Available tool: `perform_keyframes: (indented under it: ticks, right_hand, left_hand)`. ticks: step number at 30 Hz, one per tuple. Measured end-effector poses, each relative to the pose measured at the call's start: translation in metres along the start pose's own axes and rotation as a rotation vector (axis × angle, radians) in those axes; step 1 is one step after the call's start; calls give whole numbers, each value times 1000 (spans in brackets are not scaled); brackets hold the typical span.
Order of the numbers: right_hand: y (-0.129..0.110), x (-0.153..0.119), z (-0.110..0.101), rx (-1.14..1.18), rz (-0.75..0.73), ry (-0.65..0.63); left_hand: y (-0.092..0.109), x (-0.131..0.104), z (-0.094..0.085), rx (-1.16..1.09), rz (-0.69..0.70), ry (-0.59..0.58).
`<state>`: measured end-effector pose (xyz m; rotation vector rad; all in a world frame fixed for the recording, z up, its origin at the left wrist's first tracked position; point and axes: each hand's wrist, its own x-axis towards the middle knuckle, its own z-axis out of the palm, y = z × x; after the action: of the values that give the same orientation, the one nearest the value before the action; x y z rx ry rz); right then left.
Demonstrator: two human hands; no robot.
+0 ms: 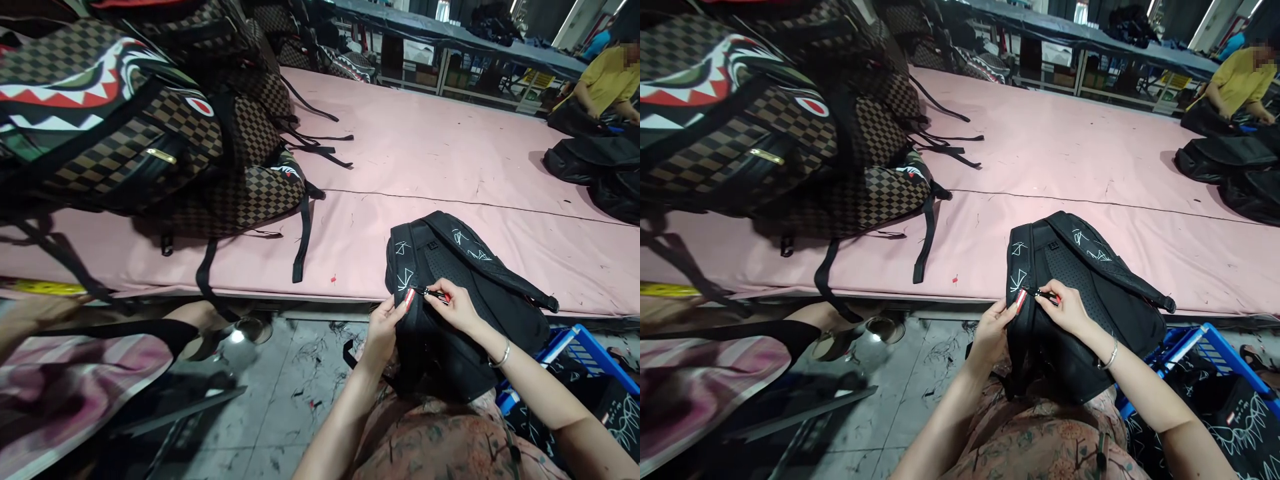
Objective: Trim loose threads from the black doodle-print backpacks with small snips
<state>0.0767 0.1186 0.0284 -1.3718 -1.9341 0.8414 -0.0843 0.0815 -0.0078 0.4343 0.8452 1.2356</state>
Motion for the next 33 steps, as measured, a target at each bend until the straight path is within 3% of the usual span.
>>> perform_keyframes:
  ticks: [4, 8, 12, 15, 18, 28, 33]
  right_hand:
    - [7, 6, 7, 66, -14, -11]
    - [18, 19, 7, 301, 84, -29]
    - [26, 38, -9, 447, 155, -230]
    - [27, 53, -23, 404, 128, -400]
    - [25, 68, -29, 337, 99, -487]
    - [11, 111, -22, 310, 34, -771]
    - [10, 124, -20, 252, -58, -817]
  left_hand:
    - [1, -2, -2, -1, 11, 3]
    - [1, -3, -7, -21, -2, -10]
    - [2, -3, -14, -4, -17, -86]
    - [6, -2, -20, 24, -6, -80]
    - [12, 0, -25, 66, -11, -67]
    - [24, 2, -28, 116, -14, -109]
    - [27, 4, -30, 163, -9, -110]
